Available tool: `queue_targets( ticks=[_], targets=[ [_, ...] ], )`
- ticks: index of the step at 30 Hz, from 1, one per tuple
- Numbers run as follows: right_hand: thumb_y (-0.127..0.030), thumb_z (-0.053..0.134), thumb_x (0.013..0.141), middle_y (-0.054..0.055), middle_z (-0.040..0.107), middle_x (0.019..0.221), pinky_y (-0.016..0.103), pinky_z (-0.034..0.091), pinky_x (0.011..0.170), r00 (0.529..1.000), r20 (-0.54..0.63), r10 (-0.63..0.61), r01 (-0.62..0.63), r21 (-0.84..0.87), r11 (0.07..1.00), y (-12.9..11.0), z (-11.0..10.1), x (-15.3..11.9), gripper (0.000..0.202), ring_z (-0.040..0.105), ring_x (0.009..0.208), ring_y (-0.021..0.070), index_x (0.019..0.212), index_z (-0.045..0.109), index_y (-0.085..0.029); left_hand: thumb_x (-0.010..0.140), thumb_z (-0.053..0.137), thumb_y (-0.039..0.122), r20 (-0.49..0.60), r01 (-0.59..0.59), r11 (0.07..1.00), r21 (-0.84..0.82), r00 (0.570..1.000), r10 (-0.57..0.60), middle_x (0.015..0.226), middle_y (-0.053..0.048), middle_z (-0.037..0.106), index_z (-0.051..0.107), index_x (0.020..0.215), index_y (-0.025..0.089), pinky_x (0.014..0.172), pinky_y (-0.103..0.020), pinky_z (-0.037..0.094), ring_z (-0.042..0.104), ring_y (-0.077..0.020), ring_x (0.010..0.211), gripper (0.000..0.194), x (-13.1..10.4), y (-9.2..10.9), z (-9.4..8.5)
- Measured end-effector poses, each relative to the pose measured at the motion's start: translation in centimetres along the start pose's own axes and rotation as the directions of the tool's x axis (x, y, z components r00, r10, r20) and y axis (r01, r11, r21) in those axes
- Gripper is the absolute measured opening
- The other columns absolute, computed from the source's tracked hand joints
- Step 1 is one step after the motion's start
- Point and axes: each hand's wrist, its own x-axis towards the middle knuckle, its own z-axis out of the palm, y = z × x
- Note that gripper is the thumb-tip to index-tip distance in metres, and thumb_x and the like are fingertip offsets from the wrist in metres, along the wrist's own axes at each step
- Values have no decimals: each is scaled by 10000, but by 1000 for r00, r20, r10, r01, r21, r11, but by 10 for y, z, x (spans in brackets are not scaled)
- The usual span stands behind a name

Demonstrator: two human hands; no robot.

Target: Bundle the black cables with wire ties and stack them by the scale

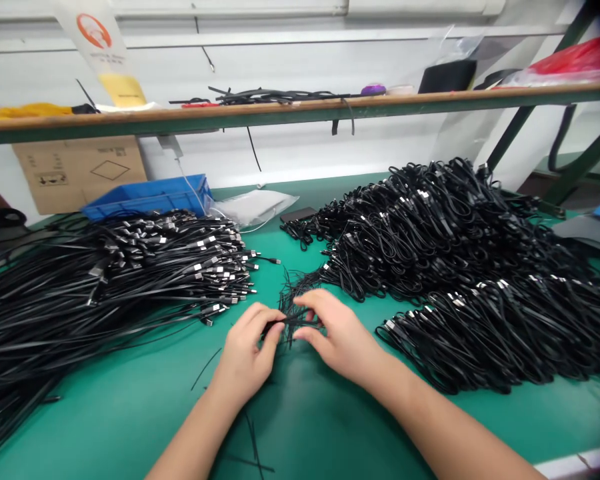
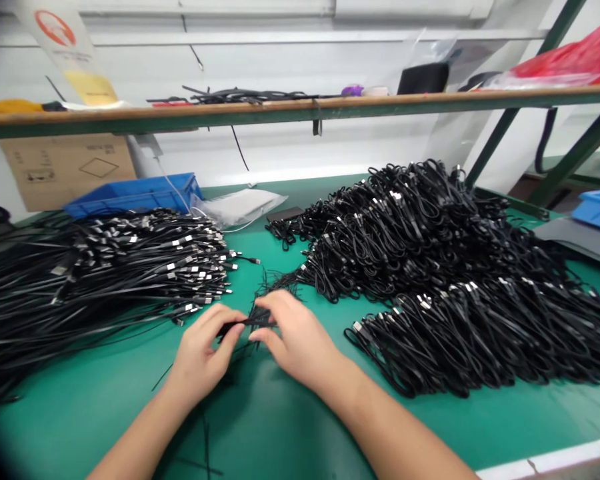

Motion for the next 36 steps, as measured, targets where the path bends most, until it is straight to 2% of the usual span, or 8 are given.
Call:
queue_targets(
  ticks=[3, 6, 9, 19, 22, 25, 29, 36],
  targets=[
    [-215, 605, 941, 67, 625, 1012, 322, 494, 800, 992, -27, 125, -126, -55, 990, 7, -7, 2, 153, 598, 888, 198, 1089, 579, -185, 939, 547, 192, -156, 91, 996, -10, 984, -91, 860, -28, 620, 644, 945, 191, 734, -268, 466, 595, -166, 812, 96, 2, -4, -5],
    [-211, 657, 904, 40, 631, 903, 323, 461, 808, 957, 179, 227, -172, -277, 945, 13, -3, -1, 63, 589, 903, 216, 863, 613, -195, 928, 558, 211, -224, 153, 987, -39, 962, -158, 846, -23, 612, 646, 933, 191, 723, -272, 470, 599, -170, 803, 91, 3, -5, -10],
    [-192, 698, 858, 47, 644, 928, 309, 447, 804, 910, 297, 288, -151, -409, 900, 15, 10, -8, 69, 585, 923, 224, 853, 629, -189, 926, 556, 220, -234, 168, 984, -53, 956, -176, 841, -21, 606, 648, 928, 193, 731, -277, 476, 600, -172, 801, 96, 3, -3, -11],
    [74, 476, 709, 133, 619, 893, 368, 409, 773, 932, 256, 258, -113, -470, 876, 11, 35, -14, 274, 535, 867, 273, 819, 595, -147, 917, 542, 245, -199, 180, 973, -143, 958, -206, 841, -30, 621, 656, 919, 198, 766, -297, 496, 599, -180, 803, 124, -2, 3, -2],
    [86, 435, 719, 105, 617, 872, 343, 434, 762, 950, 191, 248, -153, -408, 900, 11, 31, -12, 313, 546, 842, 245, 849, 573, -163, 895, 568, 280, -156, 272, 920, -283, 933, -324, 840, -32, 616, 659, 911, 192, 741, -290, 488, 588, -178, 784, 127, -2, 4, -1],
    [5, 395, 855, 73, 636, 897, 304, 479, 733, 963, 94, 253, -215, -296, 931, 15, 25, -8, 276, 585, 826, 210, 965, 570, -178, 872, 611, 356, -22, 397, 755, -522, 878, -478, 781, -11, 577, 642, 922, 185, 647, -255, 453, 537, -150, 693, 181, -3, 7, 1],
    [-161, 402, 938, 60, 671, 961, 341, 500, 802, 954, -71, 290, -281, 111, 953, 17, 25, -4, 229, 621, 902, 218, 1014, 613, -203, 850, 654, 454, 159, 466, 543, -698, 841, -517, 692, 31, 497, 626, 941, 186, 615, -225, 405, 468, -123, 646, 284, -7, 12, 8],
    [-325, 505, 919, 25, 605, 785, 296, 442, 649, 919, -86, 385, -334, 347, 876, 0, 28, -6, 163, 551, 730, 195, 843, 591, -209, 824, 687, 473, 233, 511, 482, -712, 819, -524, 691, 38, 487, 620, 949, 175, 606, -215, 371, 435, -114, 641, 330, -9, 19, 18]
  ],
)
